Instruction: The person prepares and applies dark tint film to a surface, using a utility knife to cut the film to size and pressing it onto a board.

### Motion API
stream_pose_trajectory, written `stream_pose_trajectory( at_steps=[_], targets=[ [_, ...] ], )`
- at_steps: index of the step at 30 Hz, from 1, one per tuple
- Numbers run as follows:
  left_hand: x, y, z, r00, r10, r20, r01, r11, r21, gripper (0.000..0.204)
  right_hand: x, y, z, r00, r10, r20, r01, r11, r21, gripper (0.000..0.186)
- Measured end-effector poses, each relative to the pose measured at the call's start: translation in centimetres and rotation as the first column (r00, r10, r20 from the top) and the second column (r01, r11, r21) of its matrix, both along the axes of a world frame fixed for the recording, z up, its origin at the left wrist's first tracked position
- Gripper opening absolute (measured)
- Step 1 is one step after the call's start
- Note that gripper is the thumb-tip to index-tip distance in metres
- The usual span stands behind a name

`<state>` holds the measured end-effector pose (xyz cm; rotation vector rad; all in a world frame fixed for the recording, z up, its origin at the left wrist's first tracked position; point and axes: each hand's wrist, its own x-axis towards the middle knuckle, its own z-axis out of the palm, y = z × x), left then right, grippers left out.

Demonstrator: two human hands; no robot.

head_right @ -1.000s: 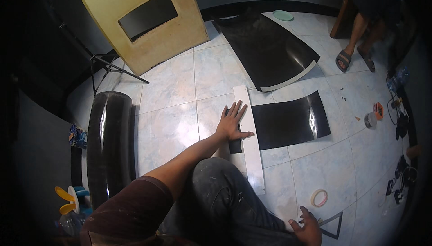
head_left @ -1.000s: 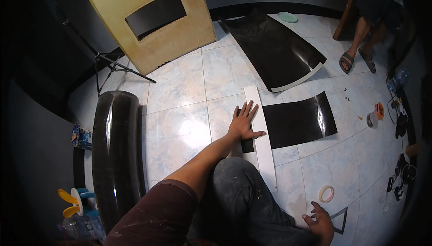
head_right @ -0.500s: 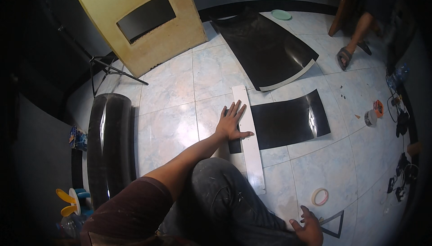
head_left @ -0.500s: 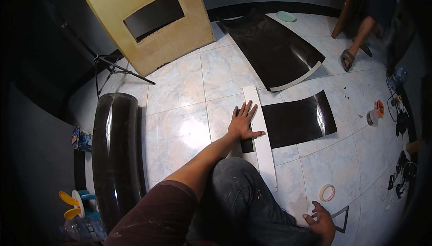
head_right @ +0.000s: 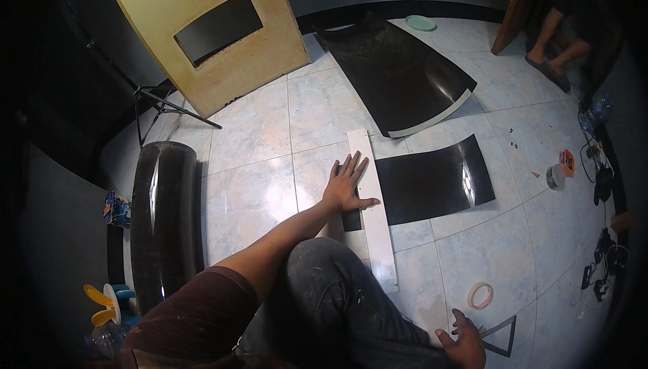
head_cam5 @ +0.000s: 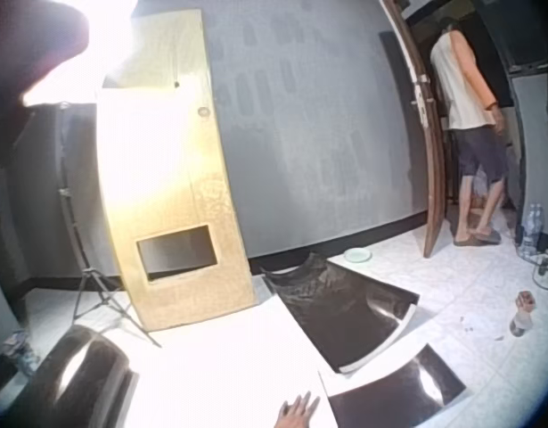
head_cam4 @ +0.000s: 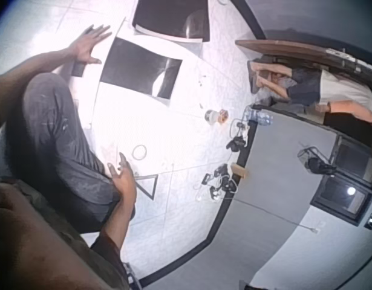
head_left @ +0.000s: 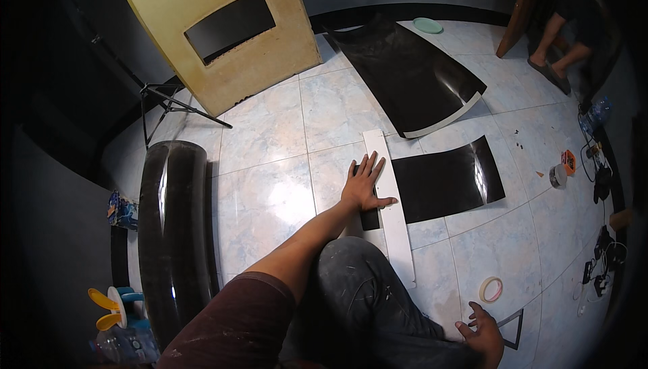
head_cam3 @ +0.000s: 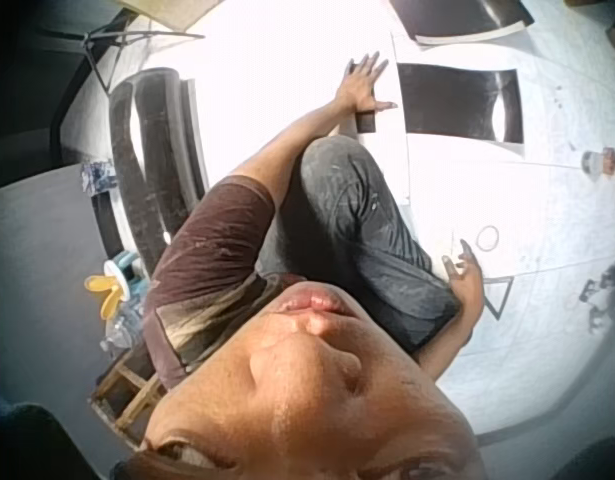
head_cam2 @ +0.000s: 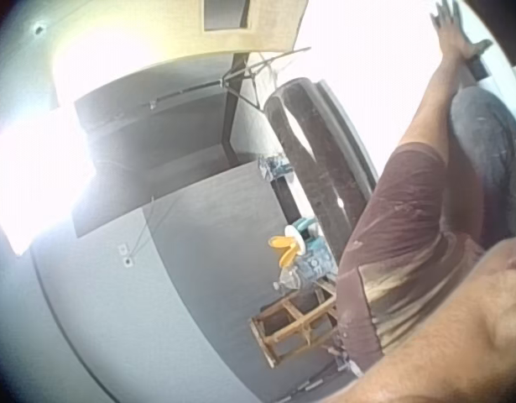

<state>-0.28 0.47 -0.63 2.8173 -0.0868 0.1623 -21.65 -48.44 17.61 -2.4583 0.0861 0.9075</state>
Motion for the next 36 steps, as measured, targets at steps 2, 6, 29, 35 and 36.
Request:
stream_pose_trajectory(
  at_steps=[2, 6, 29, 35, 36],
  targets=[
    [0.0, -0.1, 0.1, 1.0, -0.001, -0.007, 0.001, 1.0, -0.002, 0.138, 0.1, 0.1, 0.2, 1.0, -0.004, -0.008, 0.004, 1.0, -0.008, 0.087],
    [0.0, 0.0, 0.1, 1.0, -0.006, 0.006, 0.006, 1.0, -0.008, 0.138, -0.2, 0.0, 0.0, 1.0, -0.007, 0.012, 0.007, 1.0, -0.002, 0.087],
    [0.0, -0.1, 0.2, 1.0, -0.004, -0.005, 0.004, 1.0, 0.011, 0.139, -0.8, -0.1, -0.3, 0.997, -0.01, 0.078, 0.01, 1.0, -0.005, 0.084],
    [0.1, -0.1, 0.2, 1.0, -0.006, 0.005, 0.006, 1.0, 0.016, 0.138, -0.7, 1.4, 0.0, 0.997, 0.066, 0.043, -0.067, 0.998, 0.008, 0.082],
    [0.1, -0.2, 0.1, 1.0, -0.006, 0.003, 0.006, 1.0, 0.015, 0.138, -0.7, 1.4, 0.0, 0.997, 0.069, 0.038, -0.069, 0.998, 0.004, 0.082]
  ],
)
